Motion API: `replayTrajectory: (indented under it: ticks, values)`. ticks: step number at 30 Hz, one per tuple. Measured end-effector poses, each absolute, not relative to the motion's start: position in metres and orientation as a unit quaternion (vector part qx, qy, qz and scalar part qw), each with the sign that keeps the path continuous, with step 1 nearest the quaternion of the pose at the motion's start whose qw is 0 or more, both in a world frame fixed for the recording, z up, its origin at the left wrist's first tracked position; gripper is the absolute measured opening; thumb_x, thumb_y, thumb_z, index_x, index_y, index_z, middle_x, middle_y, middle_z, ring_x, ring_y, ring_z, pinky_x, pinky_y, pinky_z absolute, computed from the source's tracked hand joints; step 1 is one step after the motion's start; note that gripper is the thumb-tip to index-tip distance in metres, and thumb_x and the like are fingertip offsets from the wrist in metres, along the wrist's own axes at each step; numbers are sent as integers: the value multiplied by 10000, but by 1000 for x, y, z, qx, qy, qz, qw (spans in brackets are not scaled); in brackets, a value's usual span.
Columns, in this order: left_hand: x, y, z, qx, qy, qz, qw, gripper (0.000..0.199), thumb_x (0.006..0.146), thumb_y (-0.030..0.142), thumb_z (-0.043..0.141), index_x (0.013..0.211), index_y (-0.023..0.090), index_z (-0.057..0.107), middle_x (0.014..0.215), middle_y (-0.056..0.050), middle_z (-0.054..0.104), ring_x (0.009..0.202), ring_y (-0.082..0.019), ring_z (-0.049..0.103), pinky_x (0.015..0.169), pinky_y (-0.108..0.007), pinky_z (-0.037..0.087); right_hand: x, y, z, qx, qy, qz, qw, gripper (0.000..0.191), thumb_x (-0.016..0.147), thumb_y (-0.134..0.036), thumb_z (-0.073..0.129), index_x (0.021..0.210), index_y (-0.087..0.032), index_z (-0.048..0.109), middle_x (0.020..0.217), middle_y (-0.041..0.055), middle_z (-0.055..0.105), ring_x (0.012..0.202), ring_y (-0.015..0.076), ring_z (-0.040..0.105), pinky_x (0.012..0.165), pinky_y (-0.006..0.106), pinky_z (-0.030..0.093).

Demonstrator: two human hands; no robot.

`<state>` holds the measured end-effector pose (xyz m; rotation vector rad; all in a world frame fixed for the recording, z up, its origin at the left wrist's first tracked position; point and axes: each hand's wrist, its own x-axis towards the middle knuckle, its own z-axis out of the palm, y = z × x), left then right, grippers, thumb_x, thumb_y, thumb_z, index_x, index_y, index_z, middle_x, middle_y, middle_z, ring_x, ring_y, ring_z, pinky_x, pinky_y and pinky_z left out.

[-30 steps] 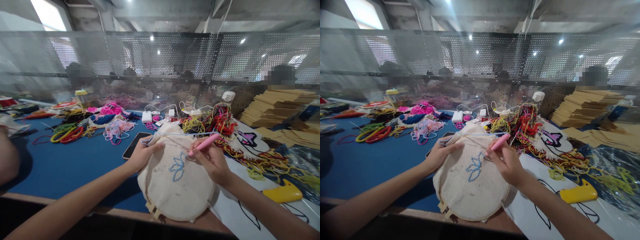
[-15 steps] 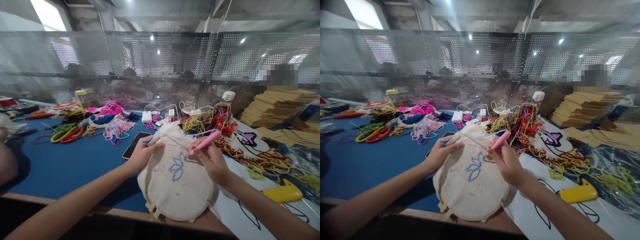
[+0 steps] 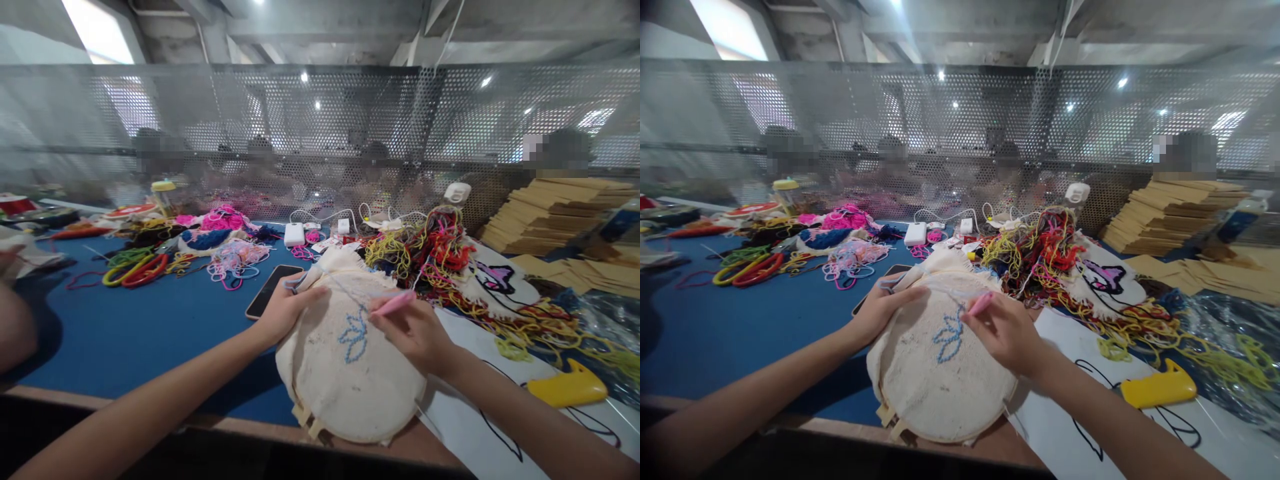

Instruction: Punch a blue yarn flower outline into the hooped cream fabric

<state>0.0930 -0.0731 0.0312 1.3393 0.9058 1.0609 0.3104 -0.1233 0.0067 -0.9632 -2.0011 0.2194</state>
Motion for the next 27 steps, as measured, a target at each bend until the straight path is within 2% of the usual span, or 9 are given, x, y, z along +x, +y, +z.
replayTrajectory:
  ticks: [5,8,13,20,27]
  values:
    - [93,-73,31,575,391,452,558,230,636,297,728,808,151,686,682,12,655,588,-132,556,565,-225,433,310,-124,7,-403,-700,227,545,99,882,-299,510,852,-204,516,802,22,565,706,139,590,645,277,495]
    - [92,-73,30,578,394,453,553,252,636,309,728,832,155,695,699,5,666,602,-143,565,581,-236,439,308,-123,6,-408,-669,266,561,159,881,-356,503,855,-199,507,721,13,564,651,142,587,605,285,504]
    - [91,-74,29,574,393,445,564,253,656,316,721,859,168,688,697,16,662,600,-135,570,578,-229,433,309,-123,6,-400,-656,293,569,182,889,-383,488,855,-205,480,701,0,574,651,134,592,665,305,515]
    - [93,-74,31,570,390,446,569,231,652,300,724,826,156,678,683,20,651,589,-122,559,571,-220,433,310,-125,8,-402,-692,259,541,161,895,-333,491,818,-193,510,759,15,566,678,129,585,621,256,491]
    - [94,-77,35,555,386,451,583,235,627,293,738,794,149,659,646,18,639,555,-120,556,546,-221,430,313,-126,7,-405,-785,109,456,106,874,-280,510,810,-207,549,804,41,627,765,181,598,726,325,467]
